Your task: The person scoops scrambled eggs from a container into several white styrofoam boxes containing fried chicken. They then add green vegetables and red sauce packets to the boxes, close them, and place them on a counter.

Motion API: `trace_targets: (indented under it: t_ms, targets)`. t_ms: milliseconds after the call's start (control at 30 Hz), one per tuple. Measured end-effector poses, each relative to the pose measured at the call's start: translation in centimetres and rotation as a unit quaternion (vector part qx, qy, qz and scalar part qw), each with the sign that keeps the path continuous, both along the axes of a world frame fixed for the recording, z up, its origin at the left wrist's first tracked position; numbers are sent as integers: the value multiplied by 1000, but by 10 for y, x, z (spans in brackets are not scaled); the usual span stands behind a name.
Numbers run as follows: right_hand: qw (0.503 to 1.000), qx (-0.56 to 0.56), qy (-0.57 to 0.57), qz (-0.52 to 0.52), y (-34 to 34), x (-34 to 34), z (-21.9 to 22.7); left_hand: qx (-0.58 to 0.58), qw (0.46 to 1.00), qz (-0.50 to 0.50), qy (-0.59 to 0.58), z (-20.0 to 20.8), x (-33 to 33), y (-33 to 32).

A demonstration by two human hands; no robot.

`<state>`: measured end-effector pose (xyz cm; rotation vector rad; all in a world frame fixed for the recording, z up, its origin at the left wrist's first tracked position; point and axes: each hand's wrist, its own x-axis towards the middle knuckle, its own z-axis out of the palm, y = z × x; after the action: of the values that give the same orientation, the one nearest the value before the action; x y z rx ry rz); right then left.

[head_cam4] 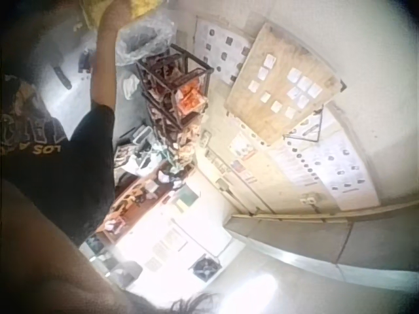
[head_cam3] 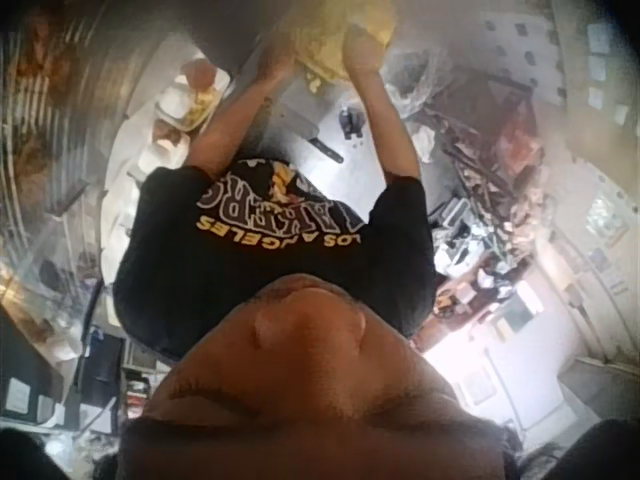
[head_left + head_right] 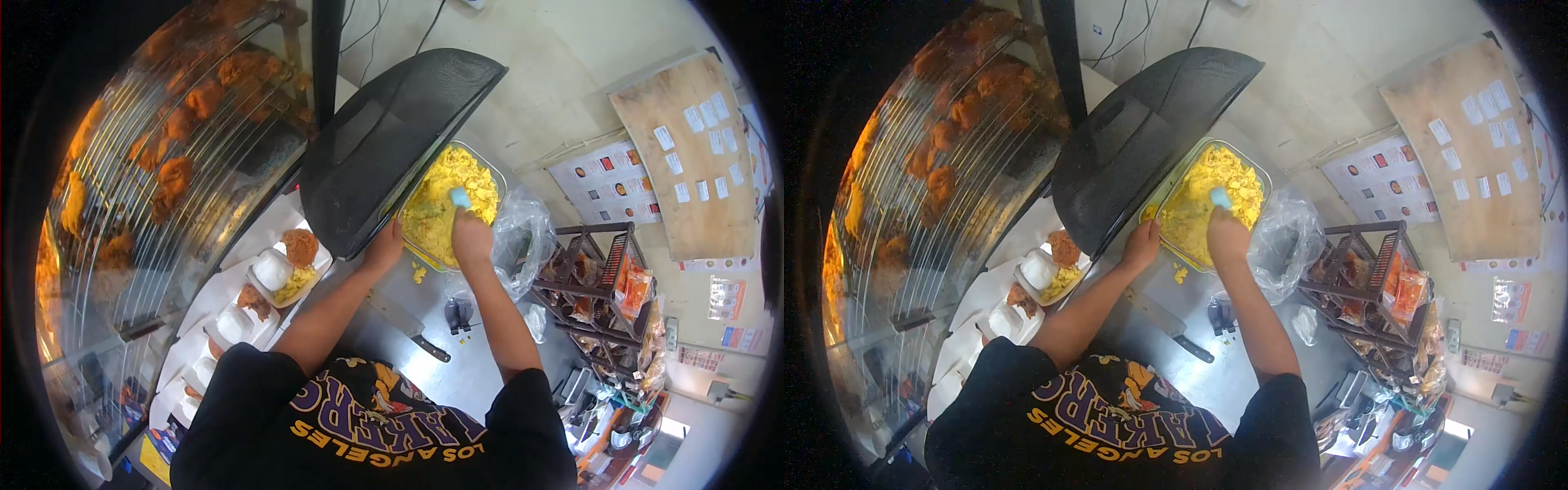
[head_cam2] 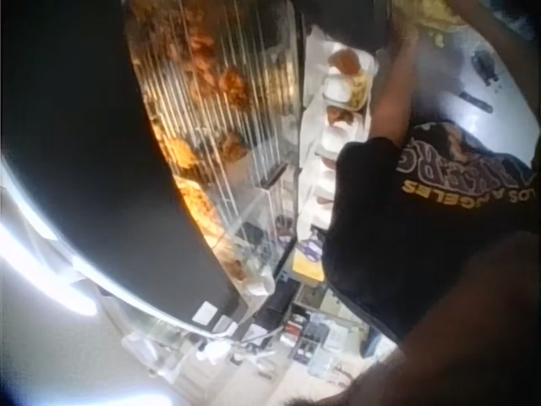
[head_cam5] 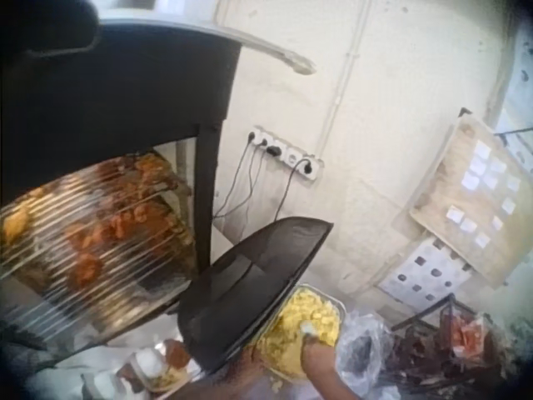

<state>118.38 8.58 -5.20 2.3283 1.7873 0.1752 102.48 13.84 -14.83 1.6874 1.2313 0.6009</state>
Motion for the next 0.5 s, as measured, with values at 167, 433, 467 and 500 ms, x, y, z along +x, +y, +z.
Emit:
trace_targets:
  t_ms: [167,433,467,500]
  targets:
    - [997,52,31,-44,17,4,29,75,997,13,14,-29,4,1]
    - [996,-24,77,-25,6,6,-8,101,995,-8,20,-27,6,0]
    - [996,-8,92,-11,11,11,1,110,994,-2,21,-29,5,2]
    - [994,6,109,4,18,13,23,119,993,6,22,-32,4,4]
